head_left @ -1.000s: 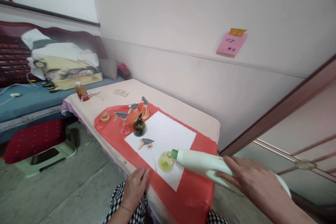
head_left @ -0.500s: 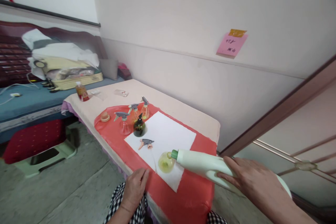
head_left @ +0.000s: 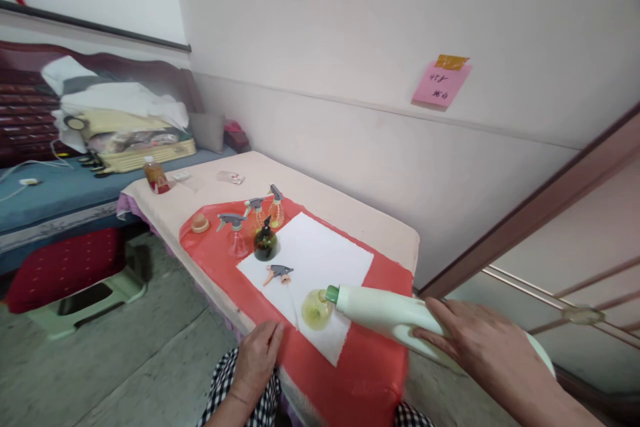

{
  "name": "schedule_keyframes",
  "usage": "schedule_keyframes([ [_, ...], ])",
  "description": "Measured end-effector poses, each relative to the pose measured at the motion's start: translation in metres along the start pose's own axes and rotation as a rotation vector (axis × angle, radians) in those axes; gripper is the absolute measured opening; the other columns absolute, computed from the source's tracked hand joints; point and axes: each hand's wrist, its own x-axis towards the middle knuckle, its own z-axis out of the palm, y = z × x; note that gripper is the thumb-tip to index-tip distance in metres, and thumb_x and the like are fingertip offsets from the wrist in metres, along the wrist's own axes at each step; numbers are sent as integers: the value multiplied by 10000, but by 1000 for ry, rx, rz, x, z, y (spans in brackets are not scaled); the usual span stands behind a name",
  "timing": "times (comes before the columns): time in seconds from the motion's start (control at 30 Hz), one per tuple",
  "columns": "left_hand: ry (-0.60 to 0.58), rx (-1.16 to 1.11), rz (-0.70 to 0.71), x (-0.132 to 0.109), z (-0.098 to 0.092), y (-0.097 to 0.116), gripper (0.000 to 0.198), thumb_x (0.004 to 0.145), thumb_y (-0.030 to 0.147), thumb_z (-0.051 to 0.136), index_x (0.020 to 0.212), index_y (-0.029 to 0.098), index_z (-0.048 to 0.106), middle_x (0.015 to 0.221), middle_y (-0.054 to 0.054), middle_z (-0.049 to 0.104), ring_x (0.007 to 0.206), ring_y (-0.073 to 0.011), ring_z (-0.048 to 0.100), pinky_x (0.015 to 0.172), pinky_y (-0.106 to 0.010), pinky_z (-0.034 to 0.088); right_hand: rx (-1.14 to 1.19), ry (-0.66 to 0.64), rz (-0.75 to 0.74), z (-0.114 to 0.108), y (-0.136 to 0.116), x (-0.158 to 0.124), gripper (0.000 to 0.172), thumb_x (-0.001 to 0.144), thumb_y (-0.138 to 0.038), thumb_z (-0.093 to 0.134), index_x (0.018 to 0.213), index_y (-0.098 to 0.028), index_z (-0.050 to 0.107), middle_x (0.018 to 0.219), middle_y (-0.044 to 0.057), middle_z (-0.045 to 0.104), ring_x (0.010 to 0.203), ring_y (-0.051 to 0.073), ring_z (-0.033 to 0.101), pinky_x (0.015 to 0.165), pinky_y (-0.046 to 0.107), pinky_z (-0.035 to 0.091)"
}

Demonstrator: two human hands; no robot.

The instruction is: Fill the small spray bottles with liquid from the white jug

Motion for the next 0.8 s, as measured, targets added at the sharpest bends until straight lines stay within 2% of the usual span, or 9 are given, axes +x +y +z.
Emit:
schedule_keyframes([
  [0.8, -16, -2, -19, 0, 1, -1, 345, 1021, 339, 413, 736, 234, 577, 653, 18, 613, 626, -143, 618, 642, -260, 452, -18, -15, -10, 1, 0, -1, 376, 962, -554, 399, 859, -233, 566, 626, 0, 569, 535, 219, 607, 531, 332, 386],
])
